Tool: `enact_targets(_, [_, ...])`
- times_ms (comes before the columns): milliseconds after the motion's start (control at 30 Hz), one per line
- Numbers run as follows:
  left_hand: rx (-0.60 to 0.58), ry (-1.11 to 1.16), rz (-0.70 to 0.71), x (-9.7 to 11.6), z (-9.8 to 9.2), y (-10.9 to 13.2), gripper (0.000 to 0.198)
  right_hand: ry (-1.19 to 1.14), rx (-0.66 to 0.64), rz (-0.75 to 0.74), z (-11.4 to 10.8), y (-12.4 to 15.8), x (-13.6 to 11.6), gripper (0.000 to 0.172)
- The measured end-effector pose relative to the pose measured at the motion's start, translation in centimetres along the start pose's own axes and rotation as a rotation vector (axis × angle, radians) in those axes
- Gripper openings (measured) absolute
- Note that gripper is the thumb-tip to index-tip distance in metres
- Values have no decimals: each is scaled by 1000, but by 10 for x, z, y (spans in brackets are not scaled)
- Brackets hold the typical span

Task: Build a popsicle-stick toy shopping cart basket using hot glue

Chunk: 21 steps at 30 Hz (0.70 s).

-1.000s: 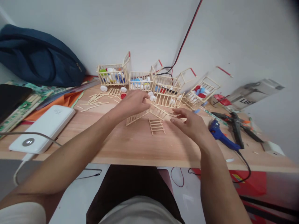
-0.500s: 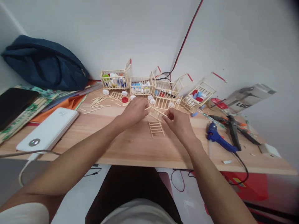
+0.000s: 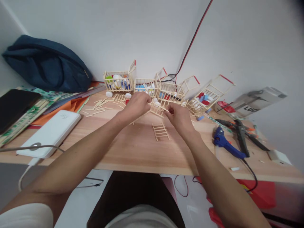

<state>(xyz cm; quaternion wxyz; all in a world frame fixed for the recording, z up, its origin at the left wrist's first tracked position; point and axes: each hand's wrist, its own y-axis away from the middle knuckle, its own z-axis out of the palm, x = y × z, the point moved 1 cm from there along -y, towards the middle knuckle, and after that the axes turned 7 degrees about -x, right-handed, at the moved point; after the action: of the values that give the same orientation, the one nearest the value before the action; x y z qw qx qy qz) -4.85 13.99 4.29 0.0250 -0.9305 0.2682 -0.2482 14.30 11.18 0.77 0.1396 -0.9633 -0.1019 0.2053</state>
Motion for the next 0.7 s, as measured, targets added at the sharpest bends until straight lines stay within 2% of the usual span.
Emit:
enact_targets(200, [18,-76,17,-9,6,1,18,36,-49,-8,10,-5,3,6])
enact_targets(433, [4,-85,34,-9,8,3,15,29,-68,4,14,-2,6,4])
enact_targets(567, [1,-80,26,-11,9,5,25,8,-72,23,15,0,7,1])
enact_targets(700, [-19,-85,-19,-13,7,5,30,-1,-83,18,14,-2,7,13])
